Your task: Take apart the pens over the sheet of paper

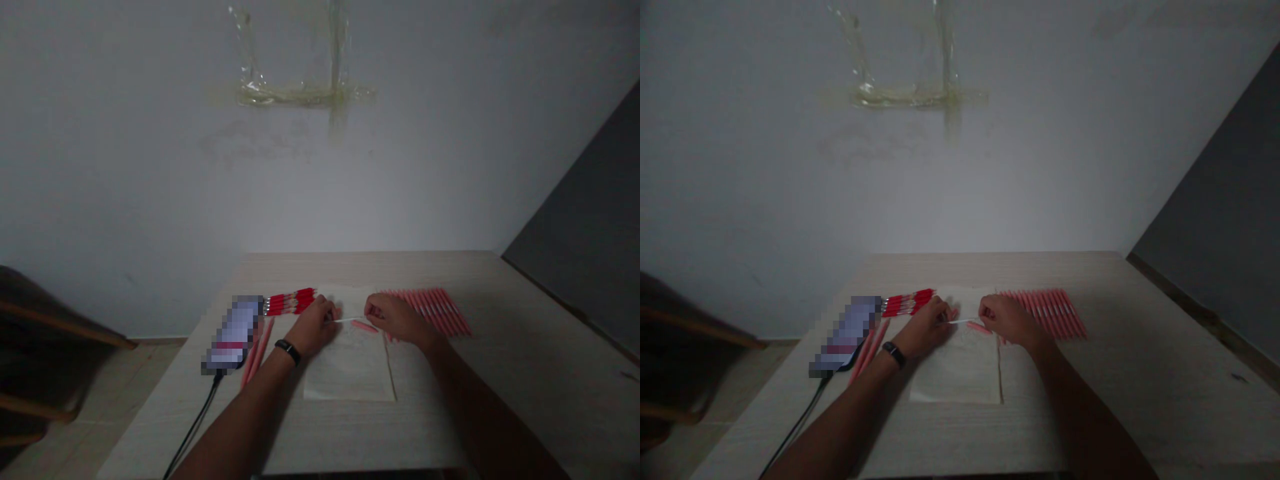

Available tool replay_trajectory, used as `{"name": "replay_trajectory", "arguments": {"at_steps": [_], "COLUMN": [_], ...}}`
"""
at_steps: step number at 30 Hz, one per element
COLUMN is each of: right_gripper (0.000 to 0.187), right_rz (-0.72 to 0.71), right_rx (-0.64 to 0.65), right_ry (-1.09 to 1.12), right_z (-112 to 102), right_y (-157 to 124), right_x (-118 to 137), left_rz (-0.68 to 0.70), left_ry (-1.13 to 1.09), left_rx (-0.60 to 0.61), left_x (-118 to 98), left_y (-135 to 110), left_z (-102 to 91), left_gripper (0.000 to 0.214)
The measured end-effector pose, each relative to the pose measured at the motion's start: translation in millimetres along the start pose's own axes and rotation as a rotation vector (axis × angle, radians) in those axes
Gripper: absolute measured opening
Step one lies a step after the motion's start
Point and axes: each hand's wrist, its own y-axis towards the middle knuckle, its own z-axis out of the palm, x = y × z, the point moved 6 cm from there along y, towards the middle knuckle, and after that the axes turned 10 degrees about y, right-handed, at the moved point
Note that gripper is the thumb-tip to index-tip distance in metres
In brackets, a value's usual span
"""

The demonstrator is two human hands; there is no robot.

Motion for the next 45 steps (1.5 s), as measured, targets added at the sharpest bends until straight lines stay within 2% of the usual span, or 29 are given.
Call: {"name": "replay_trajectory", "arguments": {"at_steps": [3,6,16,24,28,31,36,40,45], "right_gripper": [0.006,0.005,0.003,0.004,0.001,0.011,0.018,0.020,0.010], "right_rz": [-0.031,-0.001,-0.039,-0.123,-0.132,-0.102,-0.040,-0.064,-0.108], "right_rx": [-0.018,-0.008,-0.014,-0.039,-0.048,-0.074,-0.059,-0.025,-0.009], "right_ry": [-0.017,0.001,0.001,0.011,0.048,0.063,-0.001,-0.087,-0.169], "right_z": [-2,0,1,7,10,7,4,7,13], "right_y": [0,0,3,4,5,5,3,2,1], "right_x": [6,5,2,11,7,-1,-9,-9,-8], "left_rz": [0.003,0.010,-0.004,-0.002,-0.008,-0.005,0.001,-0.004,-0.015], "left_ry": [-0.018,-0.014,-0.002,-0.024,-0.026,-0.029,-0.014,-0.015,-0.024], "left_rx": [0.001,-0.017,-0.032,0.024,0.023,-0.017,-0.064,-0.079,-0.086], "left_x": [-1,-3,-3,-11,-9,-7,-5,-5,-5], "left_y": [0,0,0,0,1,2,2,2,2], "left_z": [-0.6,-2.7,-3.5,-4.1,-3.0,-4.5,-7.4,-8.7,-8.2], "left_gripper": [0.002,0.002,0.007,0.010,0.010,0.009,0.009,0.010,0.009]}}
